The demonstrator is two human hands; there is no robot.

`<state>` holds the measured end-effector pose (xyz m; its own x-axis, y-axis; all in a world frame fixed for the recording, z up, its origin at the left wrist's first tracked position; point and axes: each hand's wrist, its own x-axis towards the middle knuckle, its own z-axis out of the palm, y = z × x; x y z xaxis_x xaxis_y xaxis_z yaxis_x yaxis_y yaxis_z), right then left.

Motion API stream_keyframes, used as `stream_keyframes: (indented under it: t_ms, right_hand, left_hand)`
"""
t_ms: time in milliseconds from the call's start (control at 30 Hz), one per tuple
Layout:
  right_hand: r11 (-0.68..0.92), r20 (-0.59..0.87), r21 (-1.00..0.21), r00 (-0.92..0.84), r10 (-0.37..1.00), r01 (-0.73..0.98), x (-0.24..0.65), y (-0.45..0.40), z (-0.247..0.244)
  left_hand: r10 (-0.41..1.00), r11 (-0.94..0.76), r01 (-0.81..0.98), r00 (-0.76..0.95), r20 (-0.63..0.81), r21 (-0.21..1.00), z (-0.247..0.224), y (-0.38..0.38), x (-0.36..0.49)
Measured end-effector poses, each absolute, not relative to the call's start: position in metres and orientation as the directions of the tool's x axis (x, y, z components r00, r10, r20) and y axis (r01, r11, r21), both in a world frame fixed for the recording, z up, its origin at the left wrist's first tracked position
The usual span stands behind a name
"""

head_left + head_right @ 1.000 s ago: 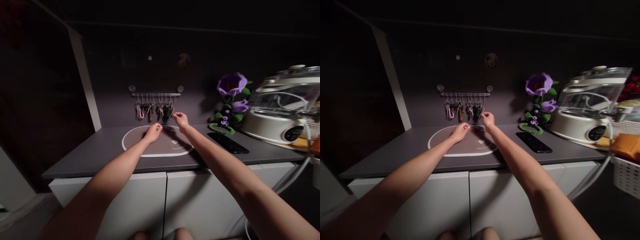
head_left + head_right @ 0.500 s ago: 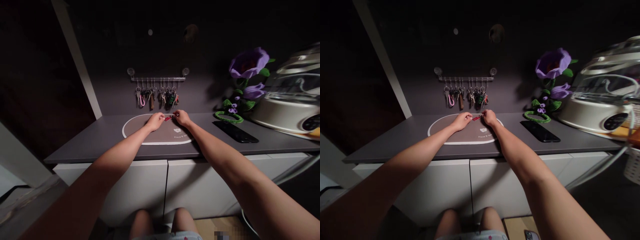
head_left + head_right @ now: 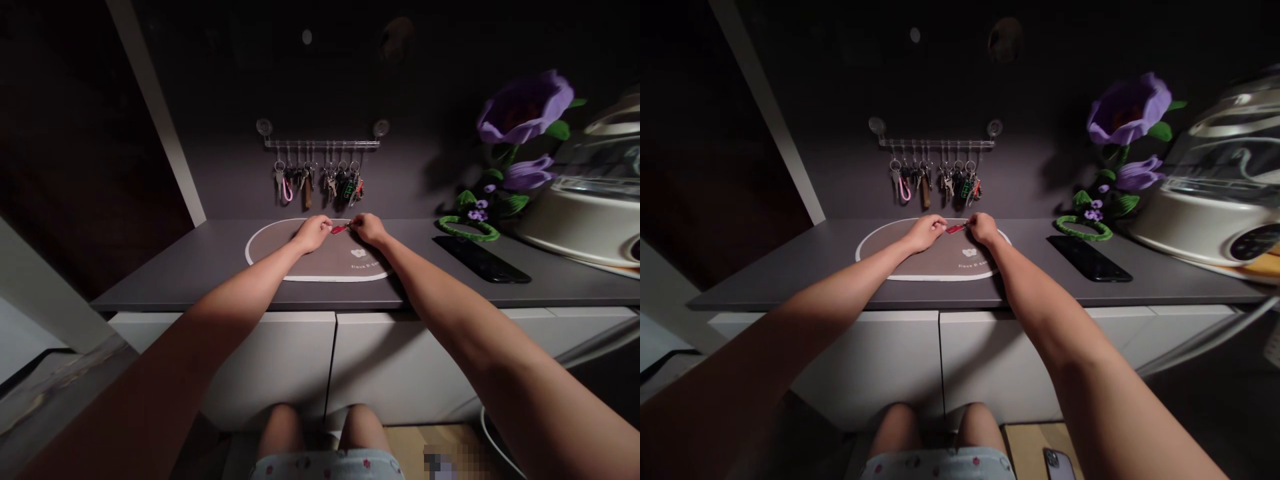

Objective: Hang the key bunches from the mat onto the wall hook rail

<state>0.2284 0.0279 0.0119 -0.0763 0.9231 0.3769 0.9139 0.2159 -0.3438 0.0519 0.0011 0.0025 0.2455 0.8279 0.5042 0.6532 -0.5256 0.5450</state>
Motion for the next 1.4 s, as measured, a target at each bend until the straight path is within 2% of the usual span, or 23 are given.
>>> stream_keyframes:
  t_ms: [233, 400, 633, 767, 1000, 1200, 1400]
  right_hand:
    - [0.298, 0.395, -0.447, -0.113, 0.912, 0.843, 0.231, 0.026, 0.016]
    - [0.375, 0.405, -0.569, -0.148, 0.902, 0.732, 0.230, 0.023, 0.018]
    - [0.409, 0.350, -0.808, -0.213, 0.912, 0.425, 0.224, 0.015, 0.024]
    - [0.382, 0.332, -0.891, -0.221, 0.917, 0.244, 0.222, 0.008, 0.029]
    - [0.359, 0.349, -0.929, -0.111, 0.931, 0.087, 0.222, 0.005, 0.034]
    - [0.386, 0.390, -0.919, -0.043, 0.920, -0.078, 0.224, 0.008, 0.037]
    - [0.348, 0.363, -0.899, -0.007, 0.932, -0.265, 0.231, 0.011, 0.040]
  left_hand:
    - [0.833, -0.515, 0.644, 0.220, 0.507, 0.566, 0.005, -0.001, 0.052]
    - [0.822, -0.526, 0.631, 0.206, 0.532, 0.569, 0.005, -0.001, 0.052]
    - [0.797, -0.547, 0.623, 0.184, 0.575, 0.559, 0.008, -0.001, 0.050]
    - [0.784, -0.562, 0.614, 0.181, 0.594, 0.554, 0.008, -0.001, 0.051]
    - [0.781, -0.578, 0.578, 0.187, 0.595, 0.576, 0.008, -0.003, 0.051]
    - [0.786, -0.582, 0.543, 0.186, 0.590, 0.605, 0.006, -0.001, 0.052]
    - [0.796, -0.578, 0.512, 0.184, 0.576, 0.635, 0.001, 0.003, 0.051]
